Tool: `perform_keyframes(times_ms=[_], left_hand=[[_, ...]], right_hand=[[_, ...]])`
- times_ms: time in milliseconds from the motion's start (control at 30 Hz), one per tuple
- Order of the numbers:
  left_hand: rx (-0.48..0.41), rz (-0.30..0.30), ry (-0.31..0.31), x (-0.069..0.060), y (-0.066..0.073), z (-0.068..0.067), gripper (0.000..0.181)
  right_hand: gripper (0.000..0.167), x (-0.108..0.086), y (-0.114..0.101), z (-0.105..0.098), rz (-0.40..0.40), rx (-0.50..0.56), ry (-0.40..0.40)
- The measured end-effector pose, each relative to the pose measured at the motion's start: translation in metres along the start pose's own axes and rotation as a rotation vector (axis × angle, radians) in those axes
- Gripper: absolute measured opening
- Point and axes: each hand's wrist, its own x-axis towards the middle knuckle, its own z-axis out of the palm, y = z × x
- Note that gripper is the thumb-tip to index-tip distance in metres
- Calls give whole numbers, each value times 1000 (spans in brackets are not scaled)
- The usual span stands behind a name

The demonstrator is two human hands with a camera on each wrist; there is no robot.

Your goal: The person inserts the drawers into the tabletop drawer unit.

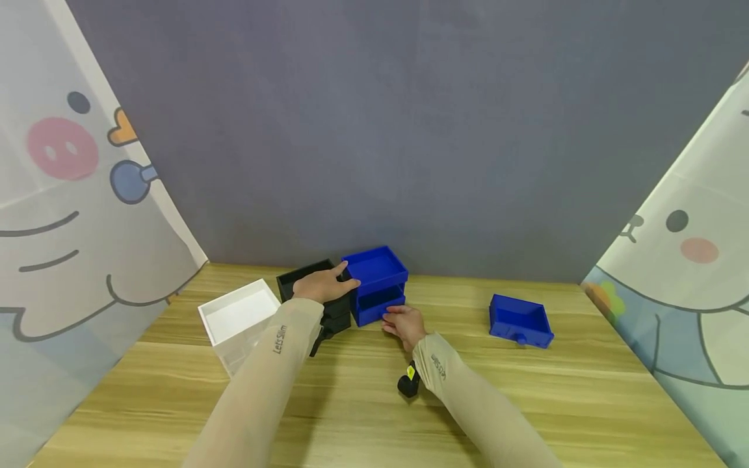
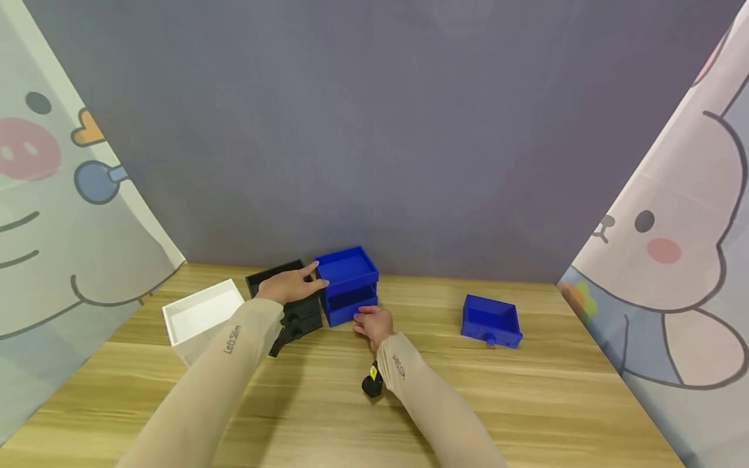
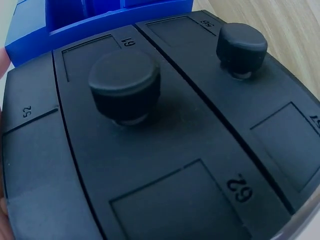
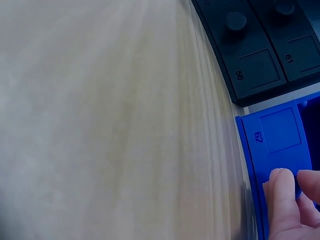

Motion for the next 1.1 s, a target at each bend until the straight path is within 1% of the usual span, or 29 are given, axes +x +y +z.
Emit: perform_keyframes(times_ms=[167,267,367,467,567,667,867,967,1100], left_hand=[[14,-12,12,0,3,1,74],[19,-8,15,0,3,2,74],[20,2,16,0,4,3,74],[22,2,14,0,4,2,74],[25,0,6,0,5,2,75],[27,3,-2,0,4,1,75],[38,-10,-24,2,2,0,76],[41,-17,-28,1,1,-1,76],[40,-8,-17,1,0,-3,77]], right_hand=[[26,-1,1,0,-8,5,11],[27,-1,1,-1,-12,3,2],[30,0,2,-7,8,4,-39],[36,-1,1,-17,38,-3,-111],[39,-6,-4,-31,62,-28,-169],[43,-13,-9,-45,65,-70,-224],[53,-28,-18,-82,73,-165,-350],[56,-36,-22,-103,76,-182,-383],[61,-46,-26,-134,90,-185,-403]])
